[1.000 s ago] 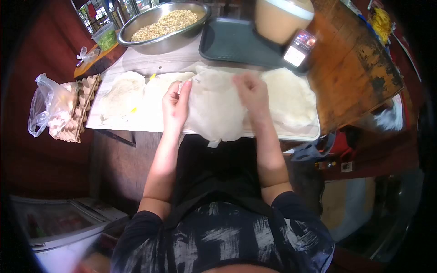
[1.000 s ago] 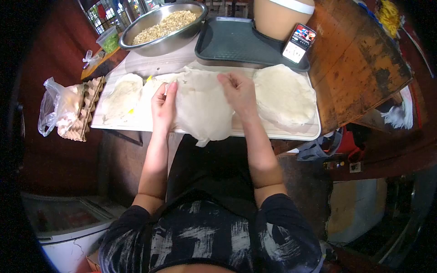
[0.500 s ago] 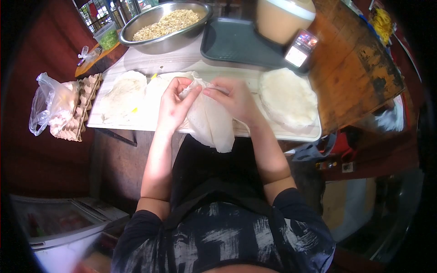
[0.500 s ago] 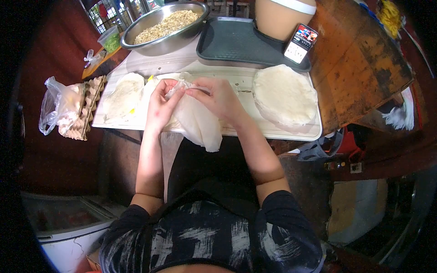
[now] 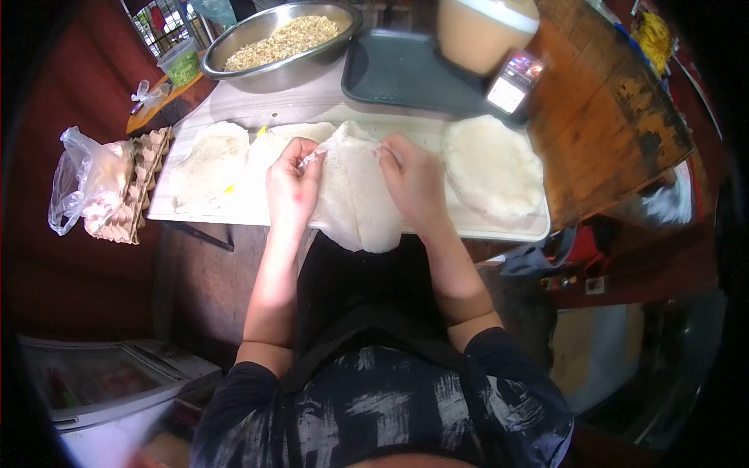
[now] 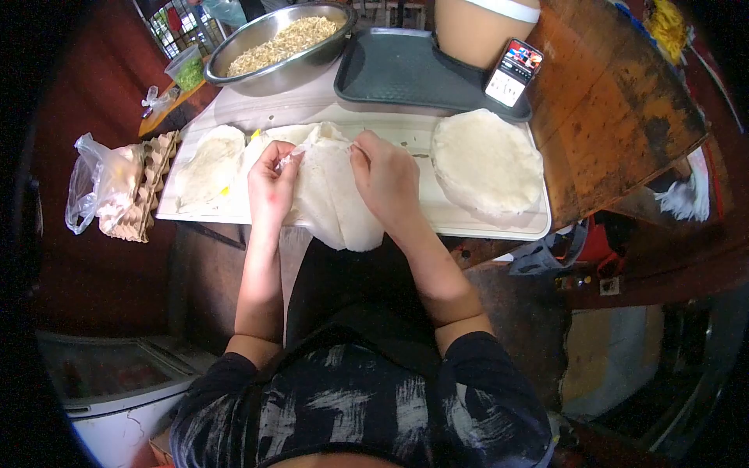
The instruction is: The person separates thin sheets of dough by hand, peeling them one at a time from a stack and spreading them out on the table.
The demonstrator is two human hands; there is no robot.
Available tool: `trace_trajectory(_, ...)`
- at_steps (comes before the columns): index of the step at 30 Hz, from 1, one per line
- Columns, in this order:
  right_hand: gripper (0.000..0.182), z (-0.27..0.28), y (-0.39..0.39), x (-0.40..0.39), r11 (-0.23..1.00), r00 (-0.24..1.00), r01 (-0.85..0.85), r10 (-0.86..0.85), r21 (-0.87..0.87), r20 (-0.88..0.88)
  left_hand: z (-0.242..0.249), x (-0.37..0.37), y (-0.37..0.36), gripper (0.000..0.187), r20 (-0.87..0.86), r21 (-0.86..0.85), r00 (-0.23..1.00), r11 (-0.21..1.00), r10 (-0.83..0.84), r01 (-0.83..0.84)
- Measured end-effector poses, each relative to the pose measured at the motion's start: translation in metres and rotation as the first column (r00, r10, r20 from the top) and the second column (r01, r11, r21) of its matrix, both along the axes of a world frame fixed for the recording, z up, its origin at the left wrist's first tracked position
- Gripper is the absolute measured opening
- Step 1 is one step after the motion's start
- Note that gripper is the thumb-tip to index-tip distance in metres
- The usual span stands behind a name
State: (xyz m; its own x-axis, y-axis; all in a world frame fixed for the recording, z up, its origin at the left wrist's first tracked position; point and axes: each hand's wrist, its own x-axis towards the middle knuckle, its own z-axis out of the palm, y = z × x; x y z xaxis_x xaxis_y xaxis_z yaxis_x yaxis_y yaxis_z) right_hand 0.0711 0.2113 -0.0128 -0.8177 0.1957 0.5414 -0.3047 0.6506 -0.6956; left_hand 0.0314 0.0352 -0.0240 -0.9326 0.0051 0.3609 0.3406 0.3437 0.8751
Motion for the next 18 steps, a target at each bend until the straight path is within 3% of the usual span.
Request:
trace_trajectory(2,0.013,-0.002,0.001,0.000,0.996,0.998,-0.060,0.059,-0.073,-0.018,-0.001,0.000,-0.001,0.004,-0.045,0.011,0.999,1.000,-0.024,0.025)
trace_trajectory(6,0.019,-0.002,-0.003,-0.008,0.994,0.995,-0.097,0.097,-0.058,-0.007,0.000,0.005,0.006,0.006,-0.151,0.105,0.980,0.984,-0.128,0.145)
trace_trajectory(8,0.022,0.002,-0.009,-0.012,0.985,0.983,-0.148,0.137,-0.089,-0.121,0.008,0.012,0.008,0.009,-0.197,0.026,0.972,0.990,-0.132,0.140)
trace_trajectory(12,0.017,0.003,-0.016,-0.014,0.962,0.963,-0.245,0.228,-0.116,-0.146,0.027,0.023,0.008,0.015,-0.154,-0.092,0.985,0.994,-0.076,0.062)
trace_trajectory(14,0.015,0.006,-0.018,-0.010,0.958,0.944,-0.283,0.285,0.036,-0.165,0.034,0.027,0.012,0.021,-0.252,-0.209,0.966,0.978,-0.063,0.009)
trace_trajectory(18,0.014,0.007,-0.018,-0.007,0.952,0.933,-0.266,0.294,0.153,-0.208,0.021,0.017,0.011,0.023,-0.351,-0.255,0.932,0.967,-0.090,-0.002)
